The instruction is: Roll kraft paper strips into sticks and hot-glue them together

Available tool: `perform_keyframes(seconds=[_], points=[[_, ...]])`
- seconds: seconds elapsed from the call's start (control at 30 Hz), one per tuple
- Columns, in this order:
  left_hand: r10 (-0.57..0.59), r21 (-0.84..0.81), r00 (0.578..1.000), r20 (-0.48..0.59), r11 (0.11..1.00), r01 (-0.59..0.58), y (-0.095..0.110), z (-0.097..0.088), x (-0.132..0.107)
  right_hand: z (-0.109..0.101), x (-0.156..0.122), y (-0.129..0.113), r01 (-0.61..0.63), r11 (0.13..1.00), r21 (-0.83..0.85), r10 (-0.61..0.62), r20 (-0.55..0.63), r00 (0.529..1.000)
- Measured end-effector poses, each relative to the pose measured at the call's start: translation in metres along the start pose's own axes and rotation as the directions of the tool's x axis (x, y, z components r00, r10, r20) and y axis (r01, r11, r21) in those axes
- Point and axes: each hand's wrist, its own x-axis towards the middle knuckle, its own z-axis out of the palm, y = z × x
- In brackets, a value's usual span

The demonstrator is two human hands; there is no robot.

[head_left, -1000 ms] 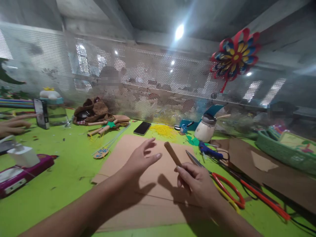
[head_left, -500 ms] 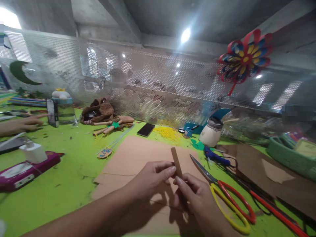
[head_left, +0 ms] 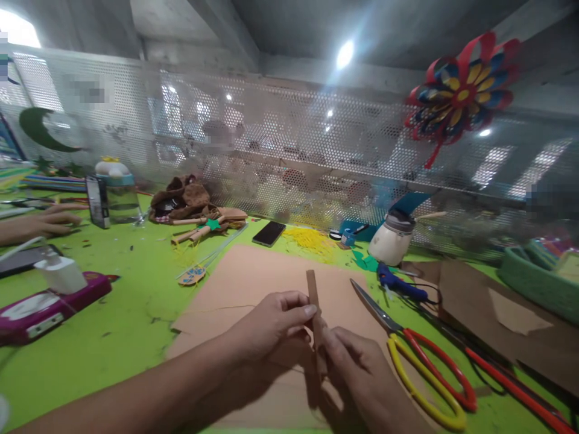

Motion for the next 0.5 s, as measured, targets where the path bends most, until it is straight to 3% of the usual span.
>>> perform_keyframes(seconds=[0.2, 0.4, 0.5], points=[[-0.131, -0.047, 0.989, 0.067, 0.99, 0.134, 0.001, 0.001, -0.004, -0.023, 0.005, -0.002, 0.102, 0.95, -0.296, -0.165, -0.198, 0.966], [-0.205, -0.063, 0.962, 0.179, 0.974, 0.219, -0.004, 0.006, -0.009, -0.025, 0.006, -0.011, 0.025, 0.998, -0.054, -0.035, -0.186, 0.982], [-0.202, -0.076, 0.956, 0.211, 0.972, 0.222, -0.003, 0.013, -0.015, -0.03, 0.006, -0.011, 0.067, 0.997, -0.036, -0.073, -0.205, 0.976]])
